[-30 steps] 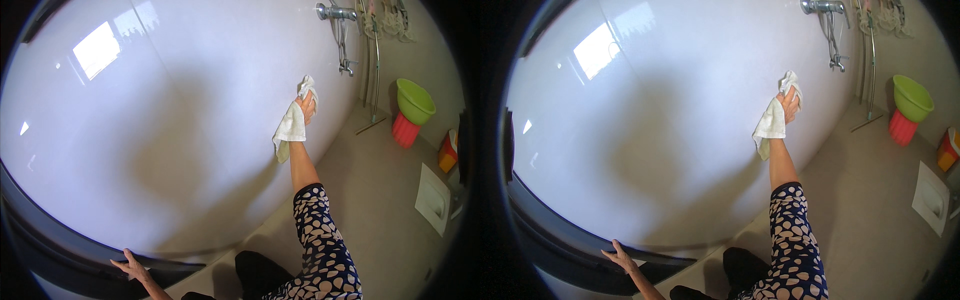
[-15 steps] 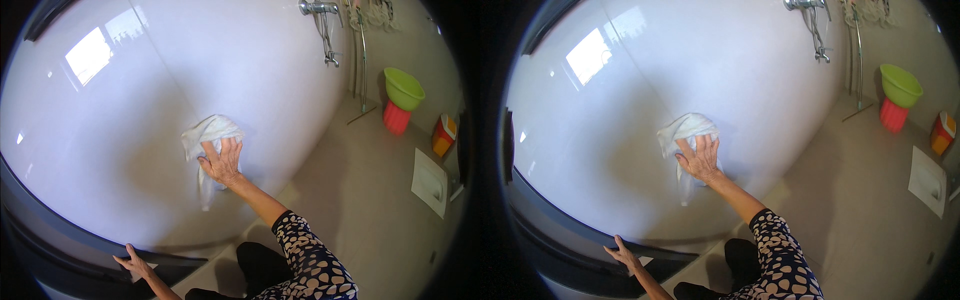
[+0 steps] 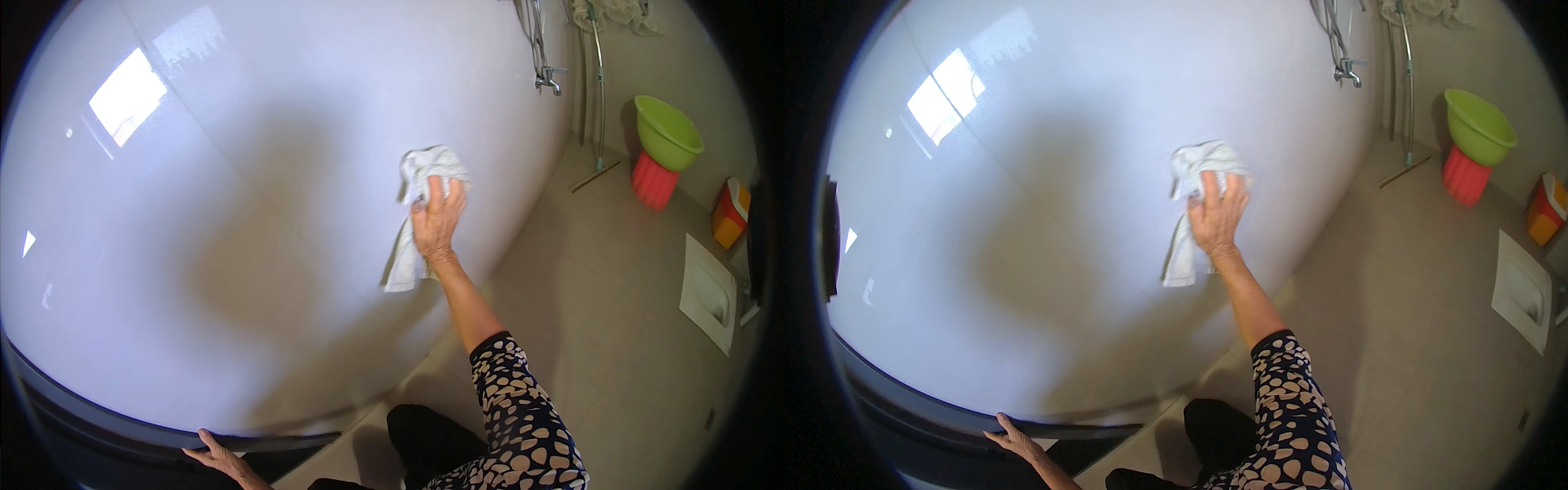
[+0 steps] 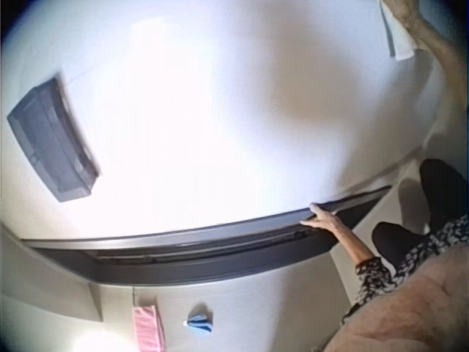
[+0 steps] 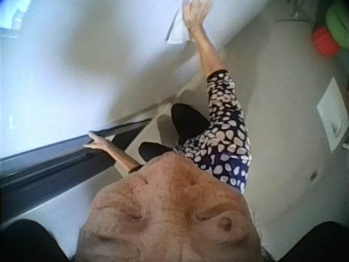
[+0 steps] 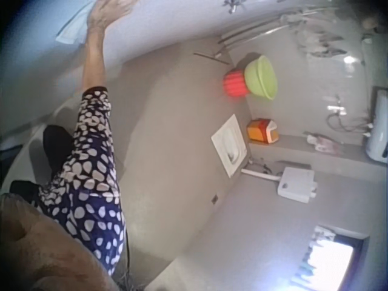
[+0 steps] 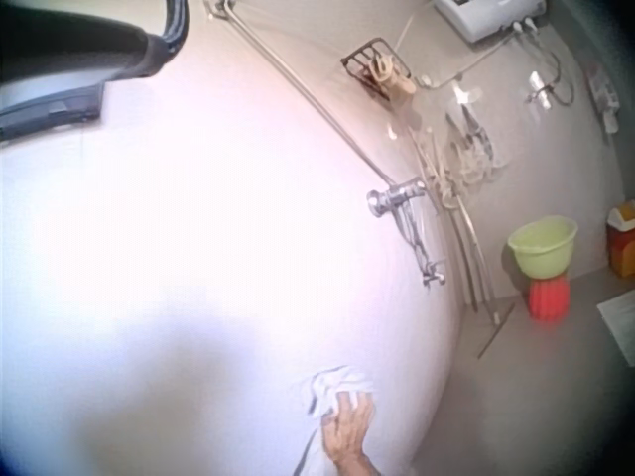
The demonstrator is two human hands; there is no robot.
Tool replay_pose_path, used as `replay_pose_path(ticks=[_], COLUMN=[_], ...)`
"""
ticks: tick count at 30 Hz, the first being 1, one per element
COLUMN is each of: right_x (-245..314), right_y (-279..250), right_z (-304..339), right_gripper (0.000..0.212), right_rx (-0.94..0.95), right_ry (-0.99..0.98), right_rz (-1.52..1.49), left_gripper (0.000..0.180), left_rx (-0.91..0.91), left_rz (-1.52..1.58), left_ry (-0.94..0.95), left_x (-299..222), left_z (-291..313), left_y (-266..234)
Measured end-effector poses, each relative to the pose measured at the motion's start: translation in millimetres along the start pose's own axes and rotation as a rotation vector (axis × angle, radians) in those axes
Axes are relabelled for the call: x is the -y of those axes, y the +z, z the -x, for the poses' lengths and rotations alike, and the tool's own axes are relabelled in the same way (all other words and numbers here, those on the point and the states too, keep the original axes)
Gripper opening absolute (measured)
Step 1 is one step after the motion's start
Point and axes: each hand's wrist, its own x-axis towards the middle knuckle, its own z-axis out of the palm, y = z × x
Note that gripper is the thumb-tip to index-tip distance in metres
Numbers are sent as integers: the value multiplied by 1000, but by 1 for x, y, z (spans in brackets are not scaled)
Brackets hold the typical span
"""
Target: The person wipes the bathroom walls and door frame with a white cloth. They systematically clean the tiled surfaces, moving from the door frame to the main wall area and around the shower fixtures.
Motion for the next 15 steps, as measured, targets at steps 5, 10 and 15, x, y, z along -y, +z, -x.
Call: replay_pose_path(ticks=[5,10,15], right_x=[-65,-84,-95], right_y=[6,14,23], right_z=[-6,-3,10], right_gripper=[58,53,55], right_rx=[-45,-78,-78], right_ry=[337,947,1218], right_rz=[71,108,-68], left_gripper=[81,83,85], left_rx=[6,7,16], left_rz=[-67,-151,-105], left_ry=[9,27,34], left_x=[0,4,11], left_z=[-15,-22,-9], left_y=[-14,-20,10])
